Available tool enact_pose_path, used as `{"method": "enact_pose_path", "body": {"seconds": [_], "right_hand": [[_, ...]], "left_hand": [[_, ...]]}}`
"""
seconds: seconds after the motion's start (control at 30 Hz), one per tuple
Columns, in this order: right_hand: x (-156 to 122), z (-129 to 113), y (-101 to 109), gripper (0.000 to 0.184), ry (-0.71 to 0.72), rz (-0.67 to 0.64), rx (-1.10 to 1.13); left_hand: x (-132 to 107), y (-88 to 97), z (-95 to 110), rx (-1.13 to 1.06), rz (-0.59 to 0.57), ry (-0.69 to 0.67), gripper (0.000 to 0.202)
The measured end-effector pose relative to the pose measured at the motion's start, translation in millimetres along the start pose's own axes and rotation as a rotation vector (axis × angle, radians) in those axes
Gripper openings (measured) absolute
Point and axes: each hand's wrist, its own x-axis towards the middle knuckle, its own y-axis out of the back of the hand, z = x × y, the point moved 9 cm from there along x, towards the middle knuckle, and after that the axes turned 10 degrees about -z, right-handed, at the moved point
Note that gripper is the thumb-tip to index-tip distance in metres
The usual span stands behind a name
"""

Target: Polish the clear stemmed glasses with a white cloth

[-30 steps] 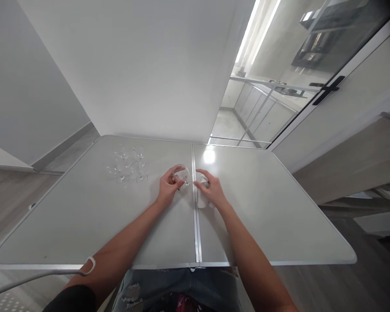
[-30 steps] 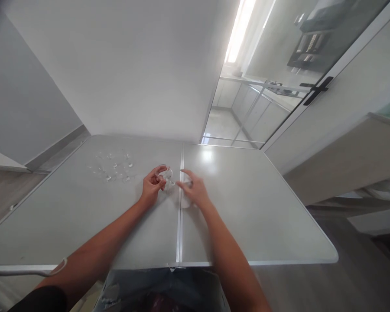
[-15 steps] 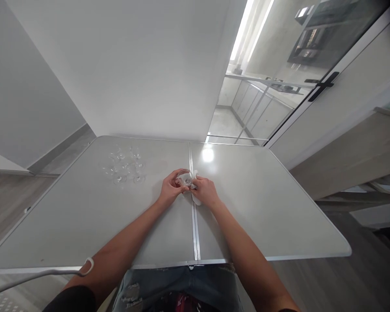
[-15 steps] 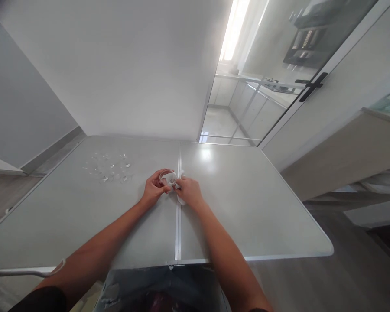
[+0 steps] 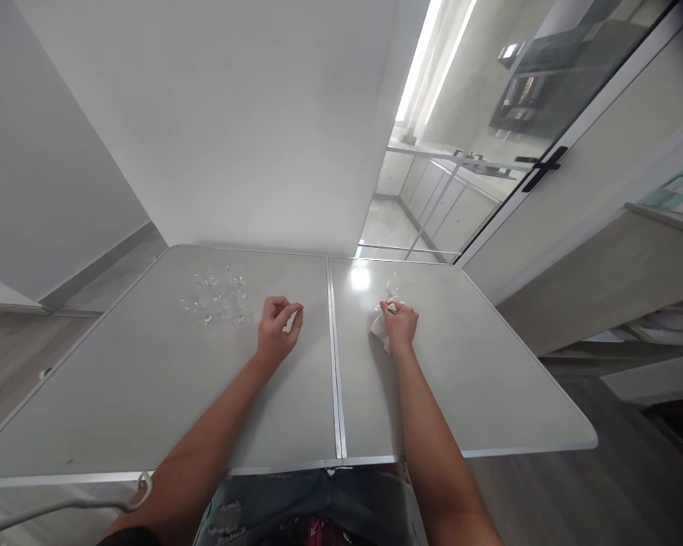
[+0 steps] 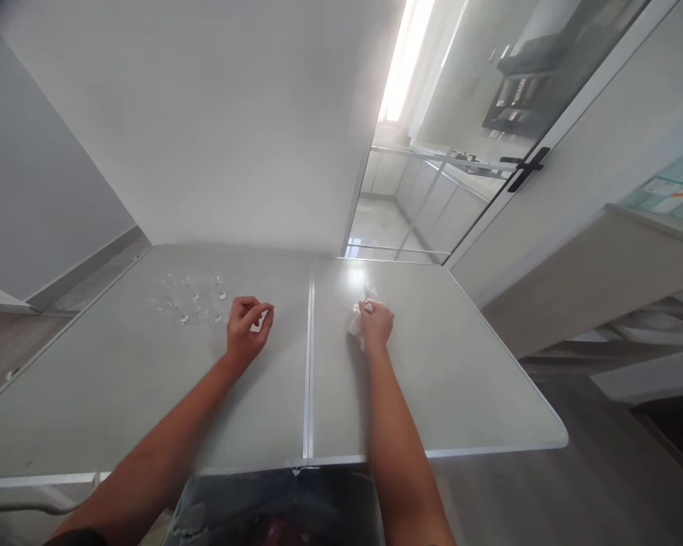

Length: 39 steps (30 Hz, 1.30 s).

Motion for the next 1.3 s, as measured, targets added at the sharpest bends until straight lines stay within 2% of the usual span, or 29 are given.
{"method": "enact_pose_path", "body": {"seconds": [0.1, 0.2, 0.3, 0.37, 0.47, 0.67, 0.8, 1.0, 1.13, 1.3], "right_hand": [[0.0, 8.1, -5.5, 0.035, -0.046, -0.006, -0.035], [0.9, 11.6, -13.7, 0.033, -0.057, -0.032, -0.044], [2.1, 15.0, -20.0, 0.031, -0.074, -0.054, -0.026], [2.4, 17.0, -22.3, 0.031, -0.089, -0.058, -0.011], [2.1, 17.3, -24.3, 0.031, -0.097, -0.060, -0.007], [1.4, 13.9, -26.7, 0.032, -0.118, -0.095, -0.104], [0.4, 14.1, -23.2, 0.033, -0.147, -0.115, -0.166], [-1.3, 15.6, -22.5, 0.029, -0.208, -0.147, -0.217], [1.4, 15.2, -21.9, 0.032, -0.206, -0.113, -0.230], [2.7, 17.4, -22.3, 0.035, -0.200, -0.116, -0.230]], "left_hand": [[3.5, 37.9, 5.6, 0.163, 0.137, -0.050, 0.031], [5.1, 73.5, -5.8, 0.352, 0.264, 0.107, 0.031], [4.7, 92.1, -19.1, 0.478, 0.317, 0.257, 0.027], [5.1, 92.1, -26.0, 0.501, 0.302, 0.310, 0.033], [5.5, 82.1, -33.5, 0.495, 0.244, 0.378, 0.043], [6.8, 67.8, -35.9, 0.466, 0.155, 0.377, 0.046], [4.4, 71.3, -47.0, 0.433, 0.167, 0.405, 0.053], [-2.4, 74.7, -62.1, 0.281, 0.256, 0.458, 0.086], [-6.3, 73.3, -73.3, 0.206, 0.271, 0.527, 0.086], [-14.3, 73.7, -92.1, 0.236, 0.244, 0.652, 0.081]]}}
